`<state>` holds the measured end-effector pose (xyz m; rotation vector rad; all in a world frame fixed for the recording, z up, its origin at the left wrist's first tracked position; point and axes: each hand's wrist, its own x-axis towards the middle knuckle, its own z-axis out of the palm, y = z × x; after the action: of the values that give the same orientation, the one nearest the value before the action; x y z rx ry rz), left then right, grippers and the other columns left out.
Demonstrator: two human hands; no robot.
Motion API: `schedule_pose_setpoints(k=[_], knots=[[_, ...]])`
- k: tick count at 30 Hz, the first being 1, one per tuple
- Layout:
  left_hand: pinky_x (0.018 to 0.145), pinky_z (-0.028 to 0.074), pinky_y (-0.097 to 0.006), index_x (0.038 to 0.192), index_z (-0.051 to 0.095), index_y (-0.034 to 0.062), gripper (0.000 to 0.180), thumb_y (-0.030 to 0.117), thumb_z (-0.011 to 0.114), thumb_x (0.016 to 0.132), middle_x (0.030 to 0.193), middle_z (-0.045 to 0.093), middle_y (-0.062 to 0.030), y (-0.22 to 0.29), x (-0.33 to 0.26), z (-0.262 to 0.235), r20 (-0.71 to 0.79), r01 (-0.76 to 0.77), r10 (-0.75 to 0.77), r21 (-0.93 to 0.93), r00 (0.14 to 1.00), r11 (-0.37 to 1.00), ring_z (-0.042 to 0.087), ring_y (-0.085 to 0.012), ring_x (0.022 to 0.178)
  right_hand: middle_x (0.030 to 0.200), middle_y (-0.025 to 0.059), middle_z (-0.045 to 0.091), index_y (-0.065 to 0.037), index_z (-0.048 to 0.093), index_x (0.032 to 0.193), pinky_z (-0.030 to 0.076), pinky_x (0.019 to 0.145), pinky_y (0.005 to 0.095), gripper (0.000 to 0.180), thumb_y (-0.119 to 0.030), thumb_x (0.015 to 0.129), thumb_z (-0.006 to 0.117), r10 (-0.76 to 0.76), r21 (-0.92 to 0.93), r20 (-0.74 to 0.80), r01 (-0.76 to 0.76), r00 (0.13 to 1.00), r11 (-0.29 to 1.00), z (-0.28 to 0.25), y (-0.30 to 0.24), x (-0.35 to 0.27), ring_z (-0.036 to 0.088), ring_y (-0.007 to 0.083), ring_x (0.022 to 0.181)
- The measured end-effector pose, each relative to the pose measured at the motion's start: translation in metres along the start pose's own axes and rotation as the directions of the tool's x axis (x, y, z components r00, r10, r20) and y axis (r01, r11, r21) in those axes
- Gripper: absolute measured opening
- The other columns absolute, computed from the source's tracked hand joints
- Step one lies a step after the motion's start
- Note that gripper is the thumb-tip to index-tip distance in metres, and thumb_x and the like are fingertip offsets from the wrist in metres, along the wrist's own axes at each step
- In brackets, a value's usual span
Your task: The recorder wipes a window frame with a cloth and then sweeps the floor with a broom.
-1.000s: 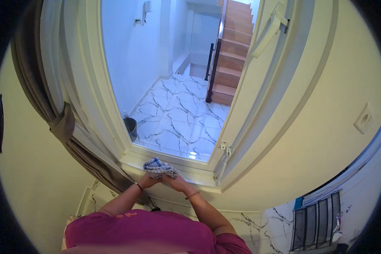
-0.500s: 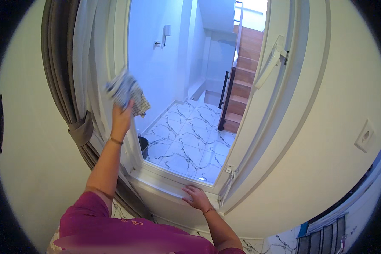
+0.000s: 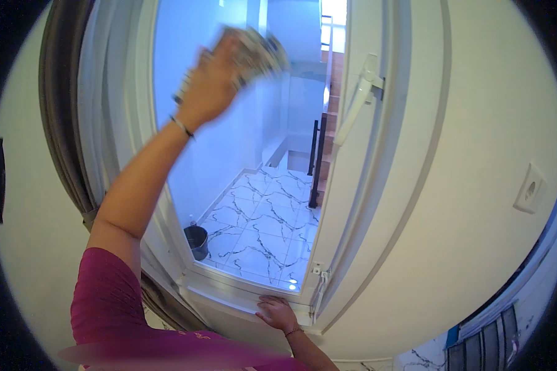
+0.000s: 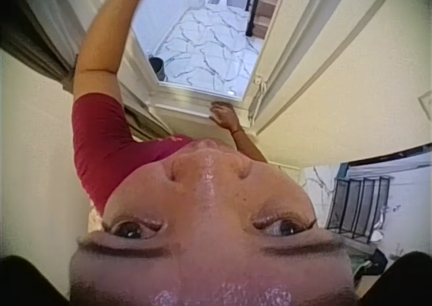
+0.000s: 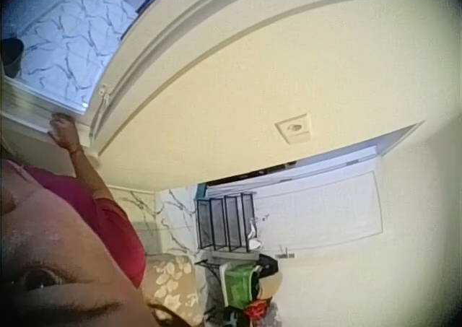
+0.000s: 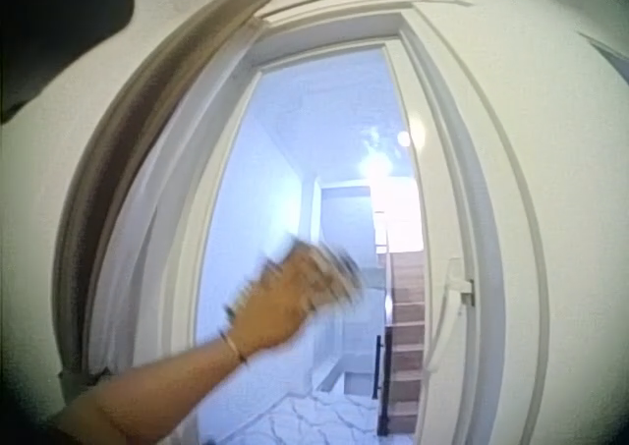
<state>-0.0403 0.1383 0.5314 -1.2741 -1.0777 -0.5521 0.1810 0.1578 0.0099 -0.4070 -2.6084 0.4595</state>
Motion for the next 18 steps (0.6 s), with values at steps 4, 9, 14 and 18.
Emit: schedule_pose_setpoints(k=[4, 9, 14, 18], knots=[[0.098, 0.031, -0.045, 0.127, 0.045, 0.0098, 0.041, 0.020, 0.043, 0.088, 0.123, 0.046, -0.0192, -0.092, 0.068, 0.007, -0.262, 0.186, -0.116, 0.261, 0.958, 0.947, 0.043, -0.0331, 0.113, 0.123, 0.0005, 0.055, -0.015, 0.065, 0.103, 0.033, 0.099, 0.0386, 0.036, -0.043, 0.082, 0.057, -0.002, -0.001, 0.022, 0.002, 1.000, 1.000, 0.002, -0.001, 0.003, 0.048, 0.0196, 0.116], [0.091, 0.038, -0.045, 0.110, 0.050, -0.0039, 0.036, 0.021, 0.041, 0.086, 0.113, 0.050, -0.0229, -0.008, 0.135, 0.012, -0.136, 0.304, -0.356, -0.302, 0.924, 0.904, 0.049, -0.0391, 0.104, 0.124, 0.0013, 0.054, -0.014, 0.064, 0.103, 0.032, 0.099, 0.0383, 0.038, -0.045, 0.082, 0.056, 0.023, 0.018, 0.031, -0.024, 0.999, 1.000, -0.002, 0.001, 0.002, 0.047, 0.0193, 0.117], [0.103, 0.026, -0.051, 0.124, 0.045, 0.0037, 0.040, 0.021, 0.037, 0.089, 0.134, 0.039, -0.0188, 0.038, 0.149, 0.018, -0.247, -0.132, 0.107, -0.089, 0.963, 0.987, 0.032, -0.0333, 0.128, 0.125, 0.0024, 0.053, -0.013, 0.063, 0.104, 0.032, 0.100, 0.0376, 0.039, -0.045, 0.083, 0.055, -0.001, 0.010, 0.053, 0.000, 0.999, 1.000, -0.003, -0.002, 0.000, 0.045, 0.0189, 0.119], [0.101, 0.029, -0.051, 0.125, 0.044, 0.0023, 0.042, 0.023, 0.036, 0.089, 0.130, 0.042, -0.0189, 0.022, 0.173, 0.007, -0.295, 0.126, -0.139, -0.063, 0.945, 0.990, 0.037, -0.0349, 0.123, 0.124, 0.0025, 0.053, -0.013, 0.063, 0.104, 0.032, 0.100, 0.0375, 0.039, -0.045, 0.083, 0.055, -0.007, 0.023, 0.055, 0.006, 0.998, 1.000, -0.001, -0.002, -0.001, 0.045, 0.0190, 0.118]])
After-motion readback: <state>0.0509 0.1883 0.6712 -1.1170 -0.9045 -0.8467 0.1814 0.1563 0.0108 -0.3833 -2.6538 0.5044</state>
